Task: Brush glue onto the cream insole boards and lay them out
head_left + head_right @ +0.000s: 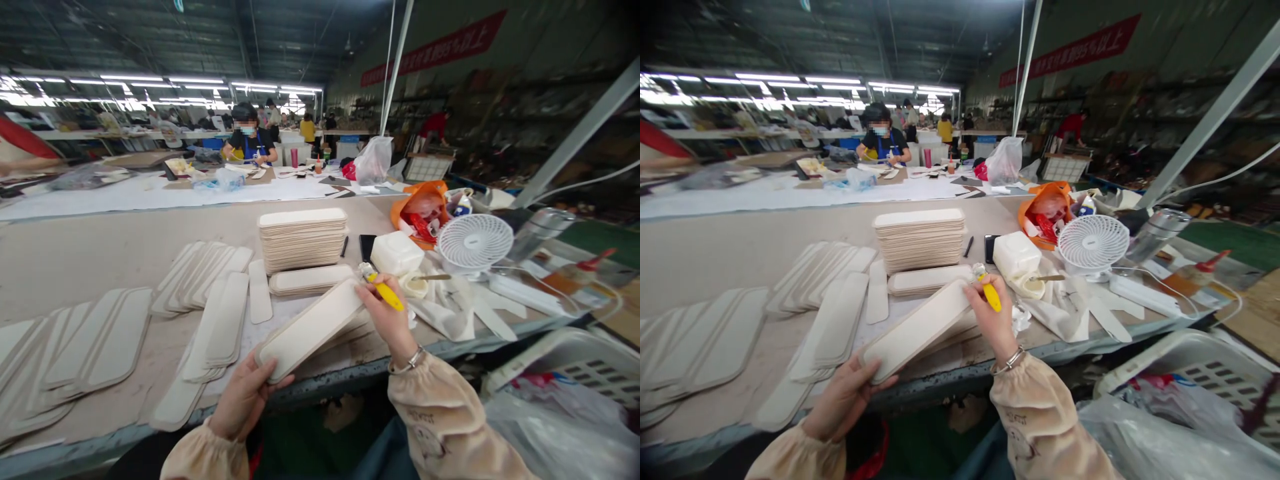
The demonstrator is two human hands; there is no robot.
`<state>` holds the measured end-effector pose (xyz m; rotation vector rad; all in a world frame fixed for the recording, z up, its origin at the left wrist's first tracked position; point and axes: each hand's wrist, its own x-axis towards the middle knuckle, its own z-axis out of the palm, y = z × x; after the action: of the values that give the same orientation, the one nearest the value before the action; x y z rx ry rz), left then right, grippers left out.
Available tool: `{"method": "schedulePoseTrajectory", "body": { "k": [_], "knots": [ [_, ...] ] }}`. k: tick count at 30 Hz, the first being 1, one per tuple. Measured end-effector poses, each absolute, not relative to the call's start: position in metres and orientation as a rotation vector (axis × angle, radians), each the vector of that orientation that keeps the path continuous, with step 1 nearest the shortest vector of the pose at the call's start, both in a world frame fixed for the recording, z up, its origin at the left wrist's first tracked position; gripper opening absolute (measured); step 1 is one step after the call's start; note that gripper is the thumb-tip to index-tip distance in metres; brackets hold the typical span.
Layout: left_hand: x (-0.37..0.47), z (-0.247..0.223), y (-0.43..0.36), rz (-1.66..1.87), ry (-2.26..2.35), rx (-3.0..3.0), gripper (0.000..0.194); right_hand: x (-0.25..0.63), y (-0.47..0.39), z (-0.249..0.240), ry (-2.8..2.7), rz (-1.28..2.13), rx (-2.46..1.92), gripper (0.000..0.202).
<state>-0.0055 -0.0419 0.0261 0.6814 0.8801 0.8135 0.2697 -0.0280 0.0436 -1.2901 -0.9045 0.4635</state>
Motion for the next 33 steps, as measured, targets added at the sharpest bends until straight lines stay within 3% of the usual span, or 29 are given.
{"method": "schedulePoseTrajectory", "body": {
  "k": [12, 19, 33],
  "knots": [
    [-0.009, 0.023, -0.04, 0.823, 0.808, 0.645, 0.043, 0.274, -0.028, 0.04, -0.867, 0.44, -1.283, 0.044],
    [-0.004, 0.018, -0.04, 0.994, 0.868, 0.716, 0.059, 0.278, -0.026, 0.032, -0.86, 0.418, -1.315, 0.041],
    [-0.003, 0.016, -0.039, 0.941, 0.871, 0.742, 0.05, 0.279, -0.028, 0.03, -0.9, 0.394, -1.361, 0.044]
  ]
}}
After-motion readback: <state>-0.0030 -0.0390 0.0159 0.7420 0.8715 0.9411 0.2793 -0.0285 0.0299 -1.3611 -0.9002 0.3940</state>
